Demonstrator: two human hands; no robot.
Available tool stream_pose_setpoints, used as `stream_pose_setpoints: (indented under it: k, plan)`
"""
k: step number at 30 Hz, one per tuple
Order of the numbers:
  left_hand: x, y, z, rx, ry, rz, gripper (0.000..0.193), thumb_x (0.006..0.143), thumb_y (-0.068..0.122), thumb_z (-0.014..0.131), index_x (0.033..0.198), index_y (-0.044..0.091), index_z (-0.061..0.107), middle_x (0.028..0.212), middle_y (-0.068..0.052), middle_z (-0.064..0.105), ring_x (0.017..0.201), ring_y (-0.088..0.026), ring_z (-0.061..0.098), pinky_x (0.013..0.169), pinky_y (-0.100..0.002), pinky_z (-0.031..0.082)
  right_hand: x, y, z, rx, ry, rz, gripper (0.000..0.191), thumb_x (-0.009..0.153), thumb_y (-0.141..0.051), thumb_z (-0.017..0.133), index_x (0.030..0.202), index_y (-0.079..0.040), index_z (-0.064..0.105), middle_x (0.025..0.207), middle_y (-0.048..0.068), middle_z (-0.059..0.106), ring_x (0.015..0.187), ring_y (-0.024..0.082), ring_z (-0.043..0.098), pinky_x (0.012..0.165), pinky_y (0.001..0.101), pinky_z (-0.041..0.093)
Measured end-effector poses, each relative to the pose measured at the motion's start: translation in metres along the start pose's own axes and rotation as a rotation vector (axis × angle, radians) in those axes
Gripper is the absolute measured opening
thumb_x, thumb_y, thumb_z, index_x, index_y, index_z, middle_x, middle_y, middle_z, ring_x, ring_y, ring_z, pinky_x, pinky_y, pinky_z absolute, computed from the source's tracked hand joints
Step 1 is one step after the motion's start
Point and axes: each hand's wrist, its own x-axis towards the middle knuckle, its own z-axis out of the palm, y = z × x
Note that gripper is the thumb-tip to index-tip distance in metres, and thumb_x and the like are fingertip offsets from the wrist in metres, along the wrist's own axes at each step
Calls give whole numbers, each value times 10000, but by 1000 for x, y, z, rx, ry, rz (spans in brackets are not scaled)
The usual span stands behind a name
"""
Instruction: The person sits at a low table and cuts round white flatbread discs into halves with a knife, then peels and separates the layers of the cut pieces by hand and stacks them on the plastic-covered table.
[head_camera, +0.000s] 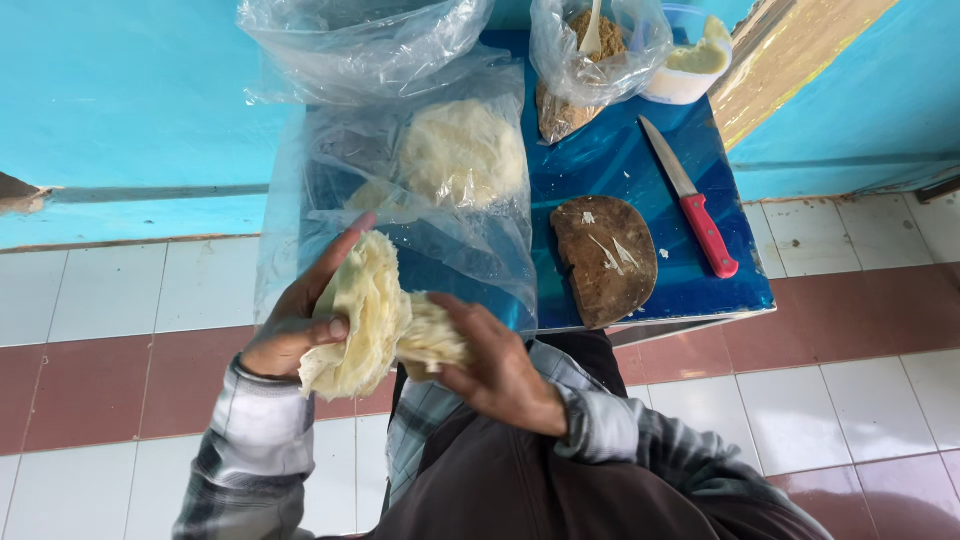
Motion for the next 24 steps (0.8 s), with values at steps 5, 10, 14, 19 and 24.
stream_pose_setpoints:
  k: [5, 10, 14, 19, 24]
  plan:
    - [1, 15, 13, 39, -12, 0, 1254, 720, 325, 886, 1708, 65, 158, 1451, -111, 529, 1295, -211, 532, 1117, -335, 403, 60, 19, 16, -358, 137, -143, 674, 844, -91, 780, 1457, -43, 503, 1139, 208, 643, 1037, 403, 660, 847, 449, 573]
    - [-8, 6, 16, 37, -8, 39, 1183, 732, 287, 873, 1688, 39, 222, 1490, -126, 517, 1328, -222, 524, 1135, -347, 394, 117, 53, 27, 174, 281, 95, 445, 931, -172, 729, 1320, -36, 564, 1177, 256, 683, 949, 388, 692, 740, 443, 565]
    - [-15, -7, 10, 56, -5, 52, 1101, 737, 219, 854, 1651, 9, 278, 1614, -113, 427, 1410, -234, 479, 1181, -364, 357, 114, 53, 18, -702, 274, -72, 517, 877, -241, 750, 1307, -21, 566, 1127, 232, 701, 861, 361, 717, 714, 467, 578]
    - [-24, -15, 5, -16, -20, 68, 1057, 737, 158, 856, 1617, 7, 290, 1687, -125, 359, 1413, -257, 481, 1171, -392, 385, 103, 42, 6, -808, 340, -73, 567, 928, -242, 709, 1400, 19, 533, 1189, 229, 684, 1014, 382, 702, 758, 472, 588]
    - [-12, -22, 41, 47, -224, 119, 1018, 832, 169, 843, 1675, 33, 289, 1465, -217, 539, 1269, -298, 641, 1091, -478, 588, 36, 32, 1, -763, 172, -300, 525, 911, -188, 719, 1368, 4, 544, 1347, 233, 629, 1194, 414, 645, 964, 469, 566]
